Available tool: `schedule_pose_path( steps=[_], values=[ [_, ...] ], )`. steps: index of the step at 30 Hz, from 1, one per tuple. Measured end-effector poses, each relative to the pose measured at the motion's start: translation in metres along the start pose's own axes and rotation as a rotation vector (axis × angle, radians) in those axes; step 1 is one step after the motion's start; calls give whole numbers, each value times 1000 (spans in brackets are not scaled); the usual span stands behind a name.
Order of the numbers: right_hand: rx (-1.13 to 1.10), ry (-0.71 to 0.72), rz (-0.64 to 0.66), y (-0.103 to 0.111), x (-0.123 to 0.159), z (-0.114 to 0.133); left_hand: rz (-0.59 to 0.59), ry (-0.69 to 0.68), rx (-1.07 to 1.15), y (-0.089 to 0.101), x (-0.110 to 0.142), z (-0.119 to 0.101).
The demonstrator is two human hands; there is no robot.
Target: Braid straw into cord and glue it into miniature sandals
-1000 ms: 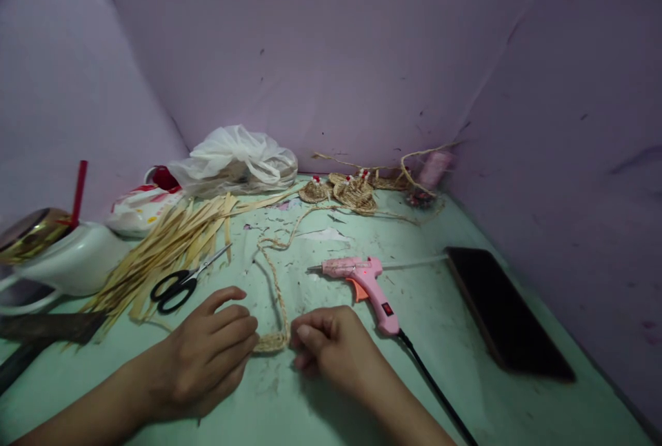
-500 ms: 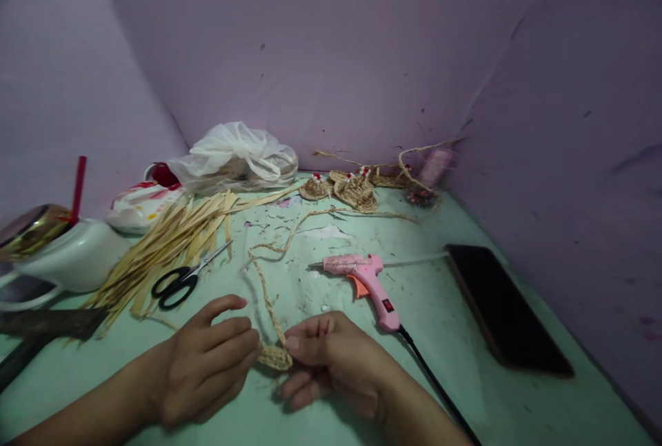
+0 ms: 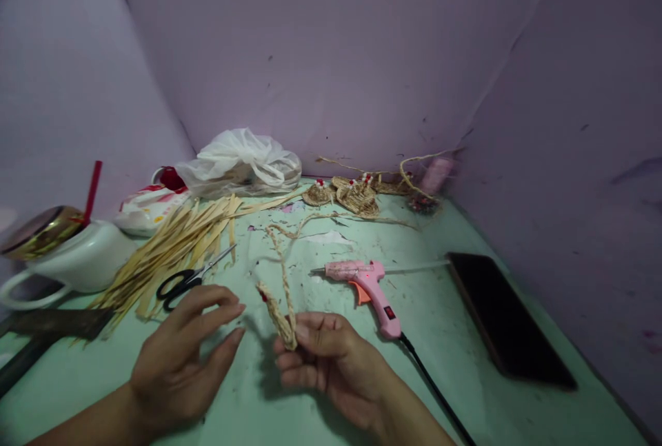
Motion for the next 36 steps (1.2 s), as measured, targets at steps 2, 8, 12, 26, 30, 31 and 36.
schedule_pose_path(
  steps=[2, 8, 12, 26, 30, 31, 36],
  values=[
    [-49, 29, 26, 1, 0, 2, -34, 427, 216, -5, 0, 0],
    [-63, 33, 64, -5, -4, -6, 26, 1202, 1075, -38, 12, -12],
    [9, 51, -18, -7, -9, -14, -64, 1244, 1098, -42, 19, -11],
    [528, 248, -506, -2, -17, -20, 10, 1383, 1006, -44, 20, -11],
    [654, 254, -545, -3, -14, -17, 89, 1365, 945, -44, 19, -13],
    [665, 245, -540, -4, -14, -16, 103, 1365, 919, -44, 19, -12],
    [704, 221, -538, -3, -13, -16, 151, 1386, 919, -42, 16, -12]
  ],
)
Point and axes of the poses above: each hand's wrist, its own x-axis away from the middle knuckle, its own y-axis out of the back of the hand, z = x × y, the point moved 2 cm from there along -x, towards the middle knuckle, and after that the axes turned 14 degrees about -y, right-handed, at the moved point
